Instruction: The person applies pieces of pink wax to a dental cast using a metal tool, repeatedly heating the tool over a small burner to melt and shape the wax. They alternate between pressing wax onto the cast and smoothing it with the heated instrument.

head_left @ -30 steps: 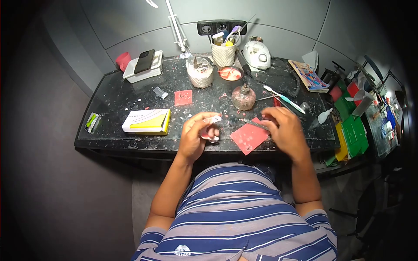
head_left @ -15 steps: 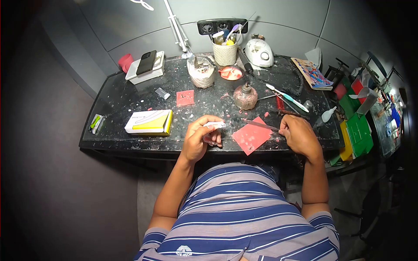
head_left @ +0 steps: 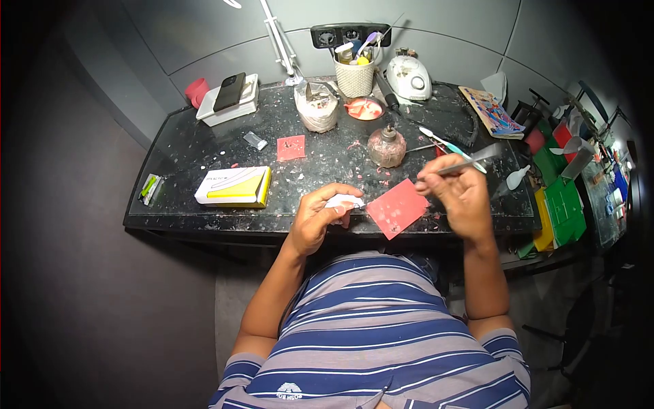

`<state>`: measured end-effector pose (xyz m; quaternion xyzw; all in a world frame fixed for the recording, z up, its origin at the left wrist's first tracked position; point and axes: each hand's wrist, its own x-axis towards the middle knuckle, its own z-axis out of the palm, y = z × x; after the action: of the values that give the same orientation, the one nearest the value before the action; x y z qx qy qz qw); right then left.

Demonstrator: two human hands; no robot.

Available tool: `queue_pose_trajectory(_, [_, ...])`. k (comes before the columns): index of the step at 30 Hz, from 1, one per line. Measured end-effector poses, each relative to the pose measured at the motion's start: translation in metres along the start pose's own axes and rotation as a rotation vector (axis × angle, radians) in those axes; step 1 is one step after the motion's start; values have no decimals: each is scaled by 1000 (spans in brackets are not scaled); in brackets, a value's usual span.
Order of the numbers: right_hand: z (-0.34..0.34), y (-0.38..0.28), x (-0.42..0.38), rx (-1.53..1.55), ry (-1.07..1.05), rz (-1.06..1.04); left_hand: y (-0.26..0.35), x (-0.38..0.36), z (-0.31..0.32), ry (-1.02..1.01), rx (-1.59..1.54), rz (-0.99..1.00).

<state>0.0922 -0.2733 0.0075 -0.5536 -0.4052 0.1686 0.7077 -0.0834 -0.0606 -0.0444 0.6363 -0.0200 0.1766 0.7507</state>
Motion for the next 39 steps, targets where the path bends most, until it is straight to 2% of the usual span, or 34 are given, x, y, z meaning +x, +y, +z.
queue_pose_trajectory(2, [17, 5, -1, 0, -45, -52, 2, 0, 1, -4, 11, -1])
queue_pose_trajectory(5, [40, 4, -3, 52, -69, 0, 3, -2, 5, 32, 52, -31])
queue_pose_trajectory(7, [48, 5, -5, 30, -130, -58, -1, -2, 4, 16, 110, 35])
queue_pose_trajectory(8, [51, 5, -5, -8, -146, -91, -1, -2, 4, 16, 108, 34])
queue_pose_trajectory(10, [50, -2, -4, -334, -241, -246, 0, -3, 5, -3, 154, 92])
queue_pose_trajectory(11, [59, -6, -12, -237, -181, -81, -1, -3, 4, -2, 151, 90])
queue_pose_trajectory(12, [57, -5, -11, -238, -182, -78, -2, -3, 2, -13, 219, 135])
queue_pose_trajectory(14, [54, 0, -6, -451, -279, -496, -3, -3, 1, -24, 286, 180])
queue_pose_trajectory(16, [54, 1, -7, -436, -265, -500, -2, -3, 0, -35, 290, 155])
queue_pose_trajectory(20, [51, -1, -6, -372, -184, -363, 0, -2, 6, -4, 223, 145])
queue_pose_trajectory(22, [50, -1, -4, -401, -184, -447, 0, -3, 5, -14, 201, 113])
queue_pose_trajectory(24, [49, 0, -4, -392, -204, -434, 0, -4, 6, -5, 203, 116])
queue_pose_trajectory(27, [49, -4, -6, -400, -346, -464, 0, -4, 6, 3, 214, 111])
queue_pose_trajectory(30, [44, 5, -6, -447, -392, -532, 2, -3, 5, 2, 229, 100])
queue_pose_trajectory(39, [58, 13, -10, -536, -345, -640, -1, -4, 5, 7, 204, 96])
